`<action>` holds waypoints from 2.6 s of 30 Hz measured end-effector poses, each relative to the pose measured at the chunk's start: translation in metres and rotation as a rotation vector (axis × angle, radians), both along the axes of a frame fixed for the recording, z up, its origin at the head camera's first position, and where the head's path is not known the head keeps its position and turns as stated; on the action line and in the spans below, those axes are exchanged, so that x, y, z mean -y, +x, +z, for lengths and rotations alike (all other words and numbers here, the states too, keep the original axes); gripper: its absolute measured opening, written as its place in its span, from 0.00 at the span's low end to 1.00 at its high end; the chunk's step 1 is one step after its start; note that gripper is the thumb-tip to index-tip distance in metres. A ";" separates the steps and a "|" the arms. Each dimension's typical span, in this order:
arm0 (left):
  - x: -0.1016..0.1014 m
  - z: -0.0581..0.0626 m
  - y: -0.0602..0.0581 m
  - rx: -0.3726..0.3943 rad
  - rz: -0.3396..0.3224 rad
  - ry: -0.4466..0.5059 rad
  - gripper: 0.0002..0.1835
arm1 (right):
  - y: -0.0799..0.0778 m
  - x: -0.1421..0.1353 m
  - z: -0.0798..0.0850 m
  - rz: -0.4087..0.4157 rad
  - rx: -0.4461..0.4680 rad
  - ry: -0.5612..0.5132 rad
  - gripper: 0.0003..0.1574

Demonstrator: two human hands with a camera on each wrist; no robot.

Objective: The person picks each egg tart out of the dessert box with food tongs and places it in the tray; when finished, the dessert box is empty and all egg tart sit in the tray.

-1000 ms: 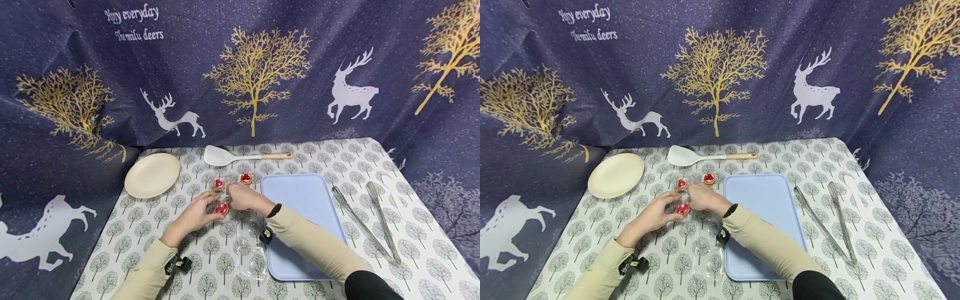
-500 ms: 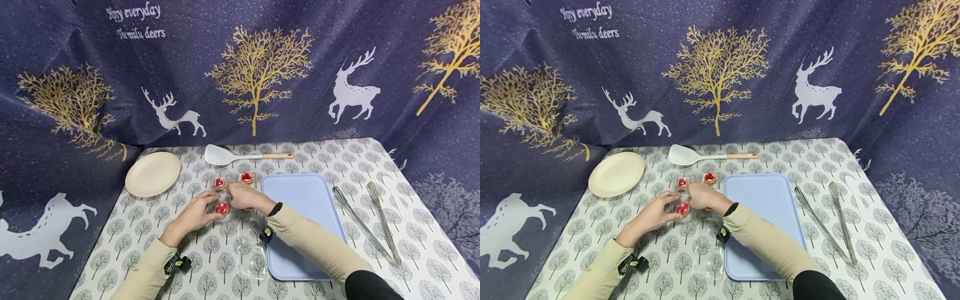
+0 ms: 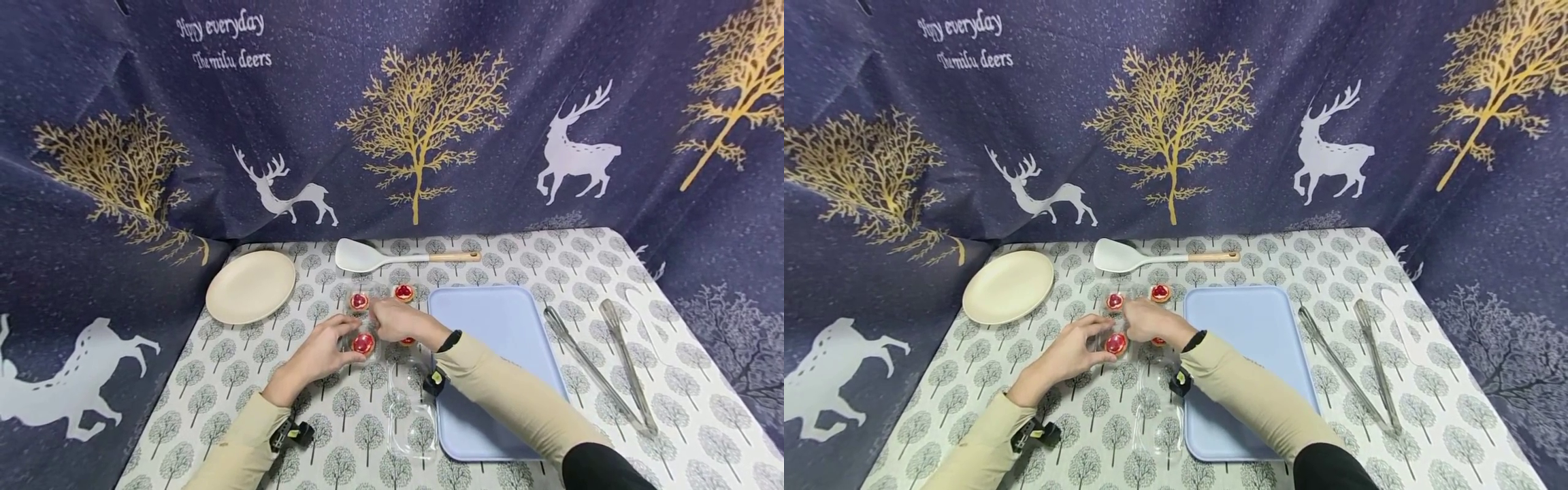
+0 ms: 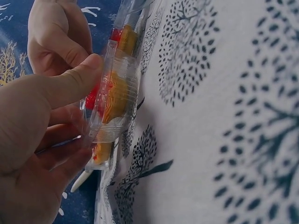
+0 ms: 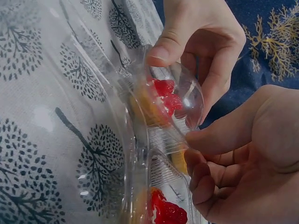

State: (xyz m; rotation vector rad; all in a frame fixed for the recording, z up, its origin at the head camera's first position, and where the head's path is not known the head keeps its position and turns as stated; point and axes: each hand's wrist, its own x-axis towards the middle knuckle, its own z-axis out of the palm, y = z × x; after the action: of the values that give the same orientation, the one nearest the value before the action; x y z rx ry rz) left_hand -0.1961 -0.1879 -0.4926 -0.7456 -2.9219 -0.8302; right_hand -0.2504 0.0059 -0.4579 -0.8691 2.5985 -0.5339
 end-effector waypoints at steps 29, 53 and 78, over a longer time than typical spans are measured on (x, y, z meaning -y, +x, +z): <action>-0.003 -0.012 0.006 -0.085 -0.022 0.051 0.40 | -0.002 0.007 0.002 -0.038 0.003 0.123 0.07; -0.004 -0.003 0.009 -0.125 -0.044 0.050 0.40 | 0.001 -0.001 0.008 -0.087 0.018 -0.009 0.17; -0.005 0.015 0.017 -0.296 -0.112 0.038 0.39 | 0.002 -0.021 0.005 -0.142 0.107 -0.287 0.22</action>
State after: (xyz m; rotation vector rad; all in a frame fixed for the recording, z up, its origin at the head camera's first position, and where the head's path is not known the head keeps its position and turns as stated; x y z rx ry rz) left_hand -0.1787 -0.1831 -0.4778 -0.9469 -2.6173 -0.7095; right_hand -0.2480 0.0267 -0.4532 -0.7194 2.5351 -0.9841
